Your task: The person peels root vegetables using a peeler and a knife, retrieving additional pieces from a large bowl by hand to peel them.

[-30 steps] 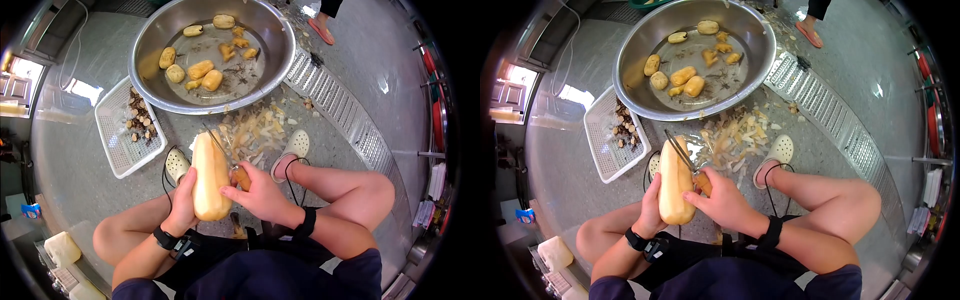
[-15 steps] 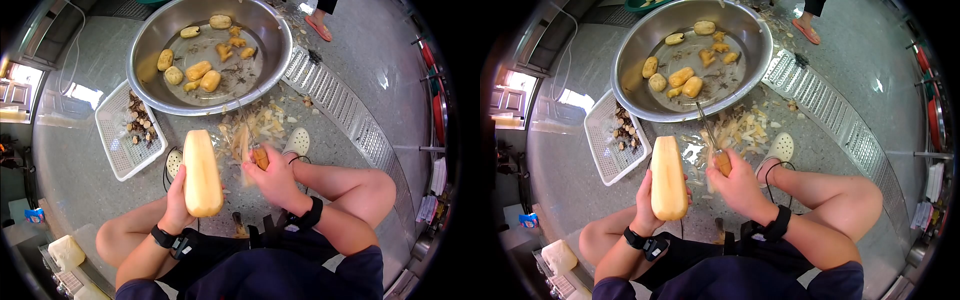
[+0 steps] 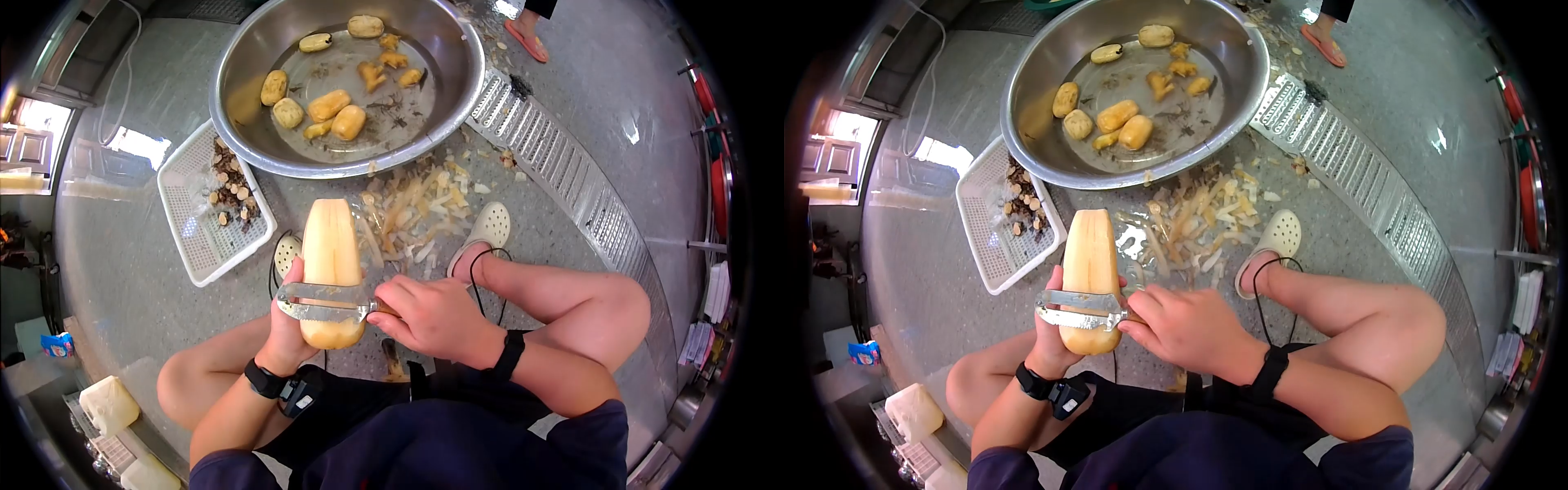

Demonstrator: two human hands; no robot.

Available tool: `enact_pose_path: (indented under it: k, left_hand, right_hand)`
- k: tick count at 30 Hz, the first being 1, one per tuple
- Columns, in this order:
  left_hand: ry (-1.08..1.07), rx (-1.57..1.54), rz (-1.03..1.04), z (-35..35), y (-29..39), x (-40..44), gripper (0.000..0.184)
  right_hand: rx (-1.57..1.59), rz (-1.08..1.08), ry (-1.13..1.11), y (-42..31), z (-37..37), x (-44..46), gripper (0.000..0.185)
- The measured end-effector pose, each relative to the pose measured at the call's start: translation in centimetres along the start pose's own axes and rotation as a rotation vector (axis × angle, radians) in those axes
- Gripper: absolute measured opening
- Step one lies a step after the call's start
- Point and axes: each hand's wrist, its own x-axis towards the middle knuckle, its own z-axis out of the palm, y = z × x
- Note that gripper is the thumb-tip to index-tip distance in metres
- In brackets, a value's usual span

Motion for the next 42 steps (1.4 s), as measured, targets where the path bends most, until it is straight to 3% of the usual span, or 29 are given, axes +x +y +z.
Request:
enact_pose_path:
  k: [5, 11, 16, 26, 32, 38, 42]
  left_hand:
    - [0.1, -0.06, -0.042, 0.5, -0.2, -0.2, 0.075]
    - [-0.028, -0.022, -0.095, -0.8, -0.1, -0.4, 0.077]
    - [0.005, -0.063, -0.12, -0.4, 0.2, -0.5, 0.076]
    - [0.142, -0.069, -0.02, 1.0, 0.8, -0.3, 0.076]
    - [0.028, -0.079, -0.053, 1.2, 0.8, -0.7, 0.075]
    - [0.197, -0.049, 0.069, 0.8, -0.1, -0.4, 0.075]
    - [0.119, 0.01, 0.002, 0.4, 0.3, -0.7, 0.076]
  right_hand:
    - [-0.045, -0.026, -0.011, 0.5, 0.1, 0.1, 0.027]
    - [-0.071, -0.015, 0.029, 1.1, 0.3, 0.2, 0.027]
    - [-0.106, -0.061, 0.033, 1.6, 0.1, 0.2, 0.027]
    - [-0.068, -0.08, 0.026, 1.2, -0.2, -0.2, 0.027]
    - [-0.114, -0.098, 0.031, 1.0, -0.9, 0.1, 0.027]
    - [-0.095, -0.02, 0.028, 1.2, -0.1, 0.0, 0.026]
    - [-0.106, -0.037, 0.023, 1.2, -0.5, 0.4, 0.026]
